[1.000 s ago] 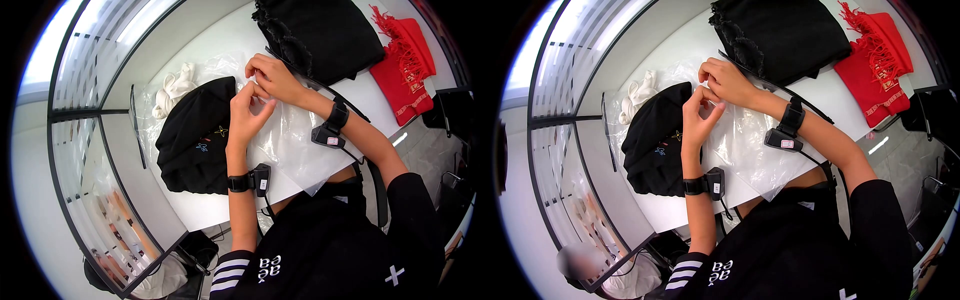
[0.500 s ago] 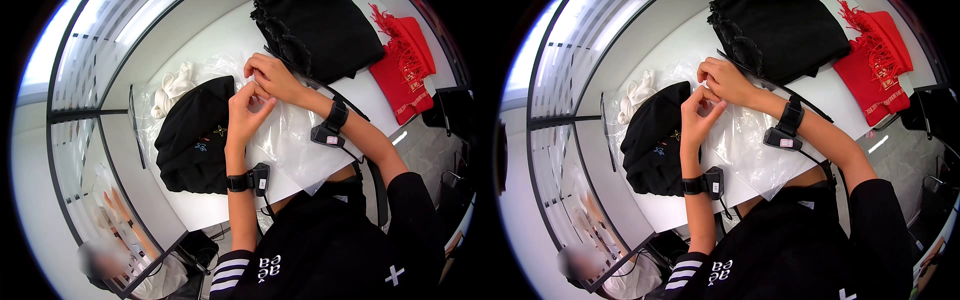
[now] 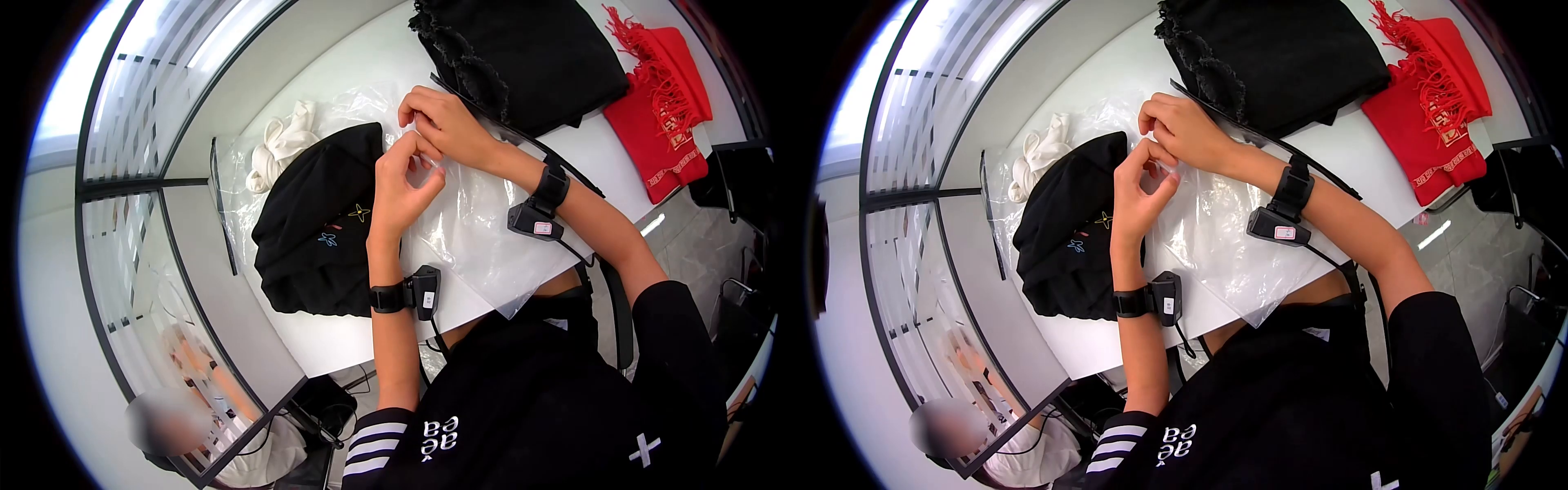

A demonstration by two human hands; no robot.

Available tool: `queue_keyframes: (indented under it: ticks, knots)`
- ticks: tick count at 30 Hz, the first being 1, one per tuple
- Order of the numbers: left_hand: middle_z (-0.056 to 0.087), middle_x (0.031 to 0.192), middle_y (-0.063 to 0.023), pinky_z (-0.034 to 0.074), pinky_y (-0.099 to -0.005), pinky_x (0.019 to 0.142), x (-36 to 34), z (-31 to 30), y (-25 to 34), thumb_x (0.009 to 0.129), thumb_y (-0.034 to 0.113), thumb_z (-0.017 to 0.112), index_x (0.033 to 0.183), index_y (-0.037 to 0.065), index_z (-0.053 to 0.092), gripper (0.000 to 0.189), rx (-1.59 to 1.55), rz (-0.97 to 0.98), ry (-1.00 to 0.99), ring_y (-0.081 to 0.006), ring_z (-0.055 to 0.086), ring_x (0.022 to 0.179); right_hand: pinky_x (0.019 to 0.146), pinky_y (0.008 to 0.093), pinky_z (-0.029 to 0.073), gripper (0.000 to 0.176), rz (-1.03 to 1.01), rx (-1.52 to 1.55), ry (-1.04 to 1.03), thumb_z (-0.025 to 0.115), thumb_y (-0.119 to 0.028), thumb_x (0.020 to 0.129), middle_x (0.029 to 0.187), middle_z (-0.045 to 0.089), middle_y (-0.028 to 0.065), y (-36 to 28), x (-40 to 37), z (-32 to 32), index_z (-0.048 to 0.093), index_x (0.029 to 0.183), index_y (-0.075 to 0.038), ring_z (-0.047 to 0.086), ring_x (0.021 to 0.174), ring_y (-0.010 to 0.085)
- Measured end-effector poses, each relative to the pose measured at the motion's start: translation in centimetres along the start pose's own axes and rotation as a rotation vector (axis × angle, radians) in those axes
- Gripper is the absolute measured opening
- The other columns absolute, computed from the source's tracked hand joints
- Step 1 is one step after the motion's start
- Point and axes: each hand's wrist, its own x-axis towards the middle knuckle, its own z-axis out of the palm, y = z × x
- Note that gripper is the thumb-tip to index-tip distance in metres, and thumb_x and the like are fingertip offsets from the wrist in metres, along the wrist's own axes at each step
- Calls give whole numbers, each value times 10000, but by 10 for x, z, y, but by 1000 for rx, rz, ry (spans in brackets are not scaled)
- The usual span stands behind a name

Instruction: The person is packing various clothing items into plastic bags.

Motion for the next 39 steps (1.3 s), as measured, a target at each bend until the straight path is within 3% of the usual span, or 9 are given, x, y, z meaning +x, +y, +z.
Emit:
queue_keyframes:
  ticks: [7, 13, 18, 26, 33, 39]
  knots:
    - [586, 799, -7, 396, -250, 664, 0, 0, 0, 691, 81, 651, 823, 15, 572, 167, -5, -30, 1, -114, 480, 696, 632, 373, 452, 113, 9, -4, -6, 484, 12, 781, 816, 591, 127, 0, 0, 0, 582, 835, -3, 565, 706, 273]
    - [571, 888, 6, 370, -206, 701, -1, -2, -9, 760, 14, 619, 941, 1, 578, 186, -167, 13, 23, -68, 450, 748, 638, 371, 454, 103, -11, -5, 2, 492, 6, 784, 817, 592, 132, 0, 1, 0, 582, 834, -1, 564, 708, 279]
    - [536, 864, 3, 363, -199, 700, -3, -2, -8, 752, -16, 623, 1018, -7, 621, 266, -120, 23, 100, -67, 452, 758, 647, 371, 455, 79, 12, -16, -7, 513, -11, 799, 819, 592, 131, -2, 1, -1, 581, 837, 0, 563, 716, 285]
    - [608, 814, 7, 362, -206, 658, -2, -2, -4, 751, -37, 641, 1038, 1, 671, 291, -4, 60, 204, -58, 512, 737, 651, 373, 455, 67, 36, -38, -30, 514, -1, 806, 821, 591, 126, -5, 1, -3, 576, 833, -4, 563, 727, 285]
    - [635, 818, -6, 357, -211, 623, -2, -1, -2, 745, -15, 706, 933, 2, 703, 189, 44, 57, 190, -61, 505, 706, 644, 374, 457, 95, 35, 8, -29, 504, 16, 774, 826, 594, 126, -3, 0, -2, 576, 833, -3, 562, 716, 288]
    - [620, 799, -19, 365, -216, 591, 1, 2, 1, 726, -7, 748, 850, 20, 724, 130, 52, 132, 301, -77, 498, 655, 640, 375, 458, 113, 28, -15, -26, 493, 23, 764, 831, 599, 124, 0, 0, -1, 578, 834, -3, 565, 716, 282]
